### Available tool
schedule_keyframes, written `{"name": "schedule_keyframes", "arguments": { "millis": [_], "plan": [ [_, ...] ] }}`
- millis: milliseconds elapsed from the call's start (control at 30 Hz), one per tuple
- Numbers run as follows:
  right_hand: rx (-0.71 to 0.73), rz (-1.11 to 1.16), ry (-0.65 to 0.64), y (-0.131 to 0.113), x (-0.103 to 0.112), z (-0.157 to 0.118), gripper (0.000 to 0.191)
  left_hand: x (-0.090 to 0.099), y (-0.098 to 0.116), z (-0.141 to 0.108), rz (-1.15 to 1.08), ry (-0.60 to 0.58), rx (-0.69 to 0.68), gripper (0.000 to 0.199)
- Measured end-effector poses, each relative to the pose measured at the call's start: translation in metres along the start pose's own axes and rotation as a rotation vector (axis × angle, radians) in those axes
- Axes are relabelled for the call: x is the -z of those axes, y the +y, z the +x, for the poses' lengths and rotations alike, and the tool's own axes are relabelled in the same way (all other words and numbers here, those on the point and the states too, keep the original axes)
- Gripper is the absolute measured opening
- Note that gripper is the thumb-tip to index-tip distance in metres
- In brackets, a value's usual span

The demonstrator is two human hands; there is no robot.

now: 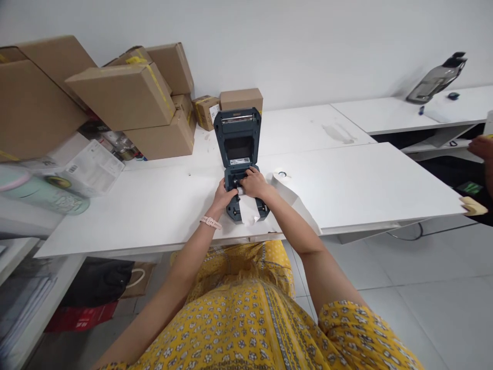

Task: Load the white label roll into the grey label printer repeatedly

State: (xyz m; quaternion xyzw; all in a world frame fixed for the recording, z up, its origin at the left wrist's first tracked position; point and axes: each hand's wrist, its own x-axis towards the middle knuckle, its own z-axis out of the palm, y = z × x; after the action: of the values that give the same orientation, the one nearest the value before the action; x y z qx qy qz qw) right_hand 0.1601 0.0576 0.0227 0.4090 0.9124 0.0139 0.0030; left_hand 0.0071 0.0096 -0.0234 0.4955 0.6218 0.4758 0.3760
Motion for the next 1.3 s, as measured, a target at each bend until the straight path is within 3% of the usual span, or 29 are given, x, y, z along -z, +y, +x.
{"name": "schedule_keyframes", "arguments": {
  "millis": [167, 467, 567, 667, 767, 833, 900, 967, 1067, 1167, 1300],
  "plan": [
    [0.060, 0.004, -0.151, 0.004, 0.005, 0.002, 0.041, 0.004, 0.008, -0.006, 0.155, 0.014, 0.007, 0.065],
    [0.071, 0.091, -0.237, 0.006, 0.016, 0.006, 0.055, 0.004, 0.012, -0.009, 0.180, 0.032, 0.042, 0.070],
    [0.180, 0.424, -0.123, 0.022, 0.029, -0.014, 0.061, 0.004, 0.011, -0.009, 0.174, 0.038, 0.034, 0.074],
    [0.257, 0.888, 0.088, 0.048, 0.049, -0.052, 0.065, 0.004, 0.010, -0.009, 0.176, 0.019, 0.009, 0.075],
    [0.111, 1.177, 0.349, 0.078, 0.064, -0.079, 0.075, 0.003, 0.008, -0.008, 0.160, 0.026, 0.031, 0.077],
    [-0.020, 1.210, 0.455, 0.098, 0.066, -0.078, 0.069, 0.002, 0.005, -0.008, 0.127, 0.043, 0.057, 0.078],
    [-0.146, 1.123, 0.481, 0.115, 0.060, -0.065, 0.058, 0.001, 0.002, -0.007, 0.080, 0.047, 0.059, 0.077],
    [-0.275, 0.954, 0.433, 0.126, 0.050, -0.044, 0.047, 0.001, 0.000, -0.007, 0.043, 0.052, 0.052, 0.076],
    [-0.403, 0.669, 0.233, 0.131, 0.035, -0.017, 0.043, 0.001, -0.001, -0.007, 0.039, 0.059, 0.059, 0.076],
    [-0.421, 0.535, 0.057, 0.127, 0.024, 0.001, 0.047, 0.002, 0.000, -0.007, 0.092, 0.047, 0.076, 0.076],
    [-0.415, 0.537, -0.058, 0.118, 0.011, 0.010, 0.044, 0.002, 0.002, -0.007, 0.133, 0.037, 0.075, 0.075]
  ]
}}
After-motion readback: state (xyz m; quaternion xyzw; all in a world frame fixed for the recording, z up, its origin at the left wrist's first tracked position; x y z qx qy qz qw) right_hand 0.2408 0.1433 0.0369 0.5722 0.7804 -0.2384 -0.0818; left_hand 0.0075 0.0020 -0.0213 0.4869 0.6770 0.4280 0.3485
